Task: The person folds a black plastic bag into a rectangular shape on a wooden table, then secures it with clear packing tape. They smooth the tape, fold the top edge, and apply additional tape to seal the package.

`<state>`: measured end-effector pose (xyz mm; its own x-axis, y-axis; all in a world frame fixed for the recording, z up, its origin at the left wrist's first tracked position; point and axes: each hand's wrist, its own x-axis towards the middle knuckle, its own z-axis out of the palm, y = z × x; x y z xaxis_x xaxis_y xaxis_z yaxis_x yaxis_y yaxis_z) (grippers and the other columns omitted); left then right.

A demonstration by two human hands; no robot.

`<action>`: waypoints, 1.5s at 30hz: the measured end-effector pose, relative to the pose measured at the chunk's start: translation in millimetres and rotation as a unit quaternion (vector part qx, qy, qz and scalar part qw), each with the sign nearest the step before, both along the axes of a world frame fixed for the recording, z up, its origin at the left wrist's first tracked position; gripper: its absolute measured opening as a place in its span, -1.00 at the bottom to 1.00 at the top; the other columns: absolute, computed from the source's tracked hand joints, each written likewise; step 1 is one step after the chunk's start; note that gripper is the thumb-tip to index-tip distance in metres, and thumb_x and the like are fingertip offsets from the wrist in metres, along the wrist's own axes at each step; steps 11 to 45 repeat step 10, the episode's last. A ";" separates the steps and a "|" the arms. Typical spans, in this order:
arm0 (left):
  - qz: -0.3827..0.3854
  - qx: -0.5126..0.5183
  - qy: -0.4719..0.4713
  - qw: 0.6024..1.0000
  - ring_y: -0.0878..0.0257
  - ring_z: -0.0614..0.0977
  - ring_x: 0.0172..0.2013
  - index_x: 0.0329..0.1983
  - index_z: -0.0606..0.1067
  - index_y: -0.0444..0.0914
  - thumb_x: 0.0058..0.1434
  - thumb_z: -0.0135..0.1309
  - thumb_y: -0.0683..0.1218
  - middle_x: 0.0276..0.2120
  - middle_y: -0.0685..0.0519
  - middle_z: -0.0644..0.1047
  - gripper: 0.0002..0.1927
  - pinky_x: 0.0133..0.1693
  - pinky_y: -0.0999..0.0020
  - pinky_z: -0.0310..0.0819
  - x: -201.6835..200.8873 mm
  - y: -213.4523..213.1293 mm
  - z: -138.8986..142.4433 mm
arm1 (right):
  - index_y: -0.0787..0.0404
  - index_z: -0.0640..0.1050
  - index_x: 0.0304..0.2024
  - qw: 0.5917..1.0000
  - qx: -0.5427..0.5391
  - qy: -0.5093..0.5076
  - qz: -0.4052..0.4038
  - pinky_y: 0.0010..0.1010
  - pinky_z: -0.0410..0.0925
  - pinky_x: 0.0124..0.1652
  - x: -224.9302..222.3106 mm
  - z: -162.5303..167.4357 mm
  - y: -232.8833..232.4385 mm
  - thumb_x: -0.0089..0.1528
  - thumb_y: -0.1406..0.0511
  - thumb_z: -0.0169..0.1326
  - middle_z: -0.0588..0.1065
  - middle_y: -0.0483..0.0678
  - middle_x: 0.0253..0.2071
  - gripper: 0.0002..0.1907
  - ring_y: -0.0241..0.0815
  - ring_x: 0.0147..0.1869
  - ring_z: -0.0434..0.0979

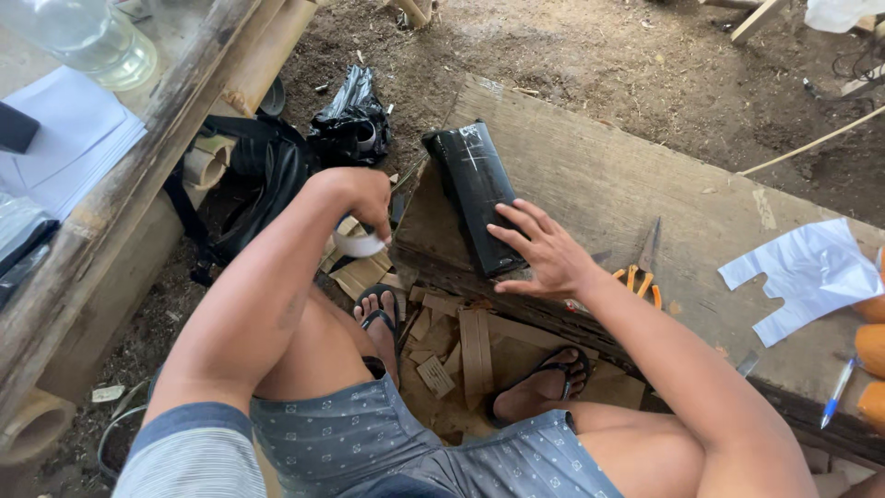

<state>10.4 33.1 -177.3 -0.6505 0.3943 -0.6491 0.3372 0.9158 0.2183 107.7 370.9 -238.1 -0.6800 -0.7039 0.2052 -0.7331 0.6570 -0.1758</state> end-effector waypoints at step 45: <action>0.094 -0.016 0.002 0.995 -0.06 0.72 -0.13 -0.15 0.65 -0.42 -0.15 0.48 0.10 -0.10 -0.19 0.67 -0.39 -0.09 0.07 0.61 -0.5 -51.9 -9.0 | -0.20 -0.18 0.53 0.886 0.123 -0.289 -0.342 0.05 0.28 0.30 2.8 78.3 -92.2 -0.07 -0.01 0.41 -0.26 0.21 0.57 0.33 0.41 0.47 0.15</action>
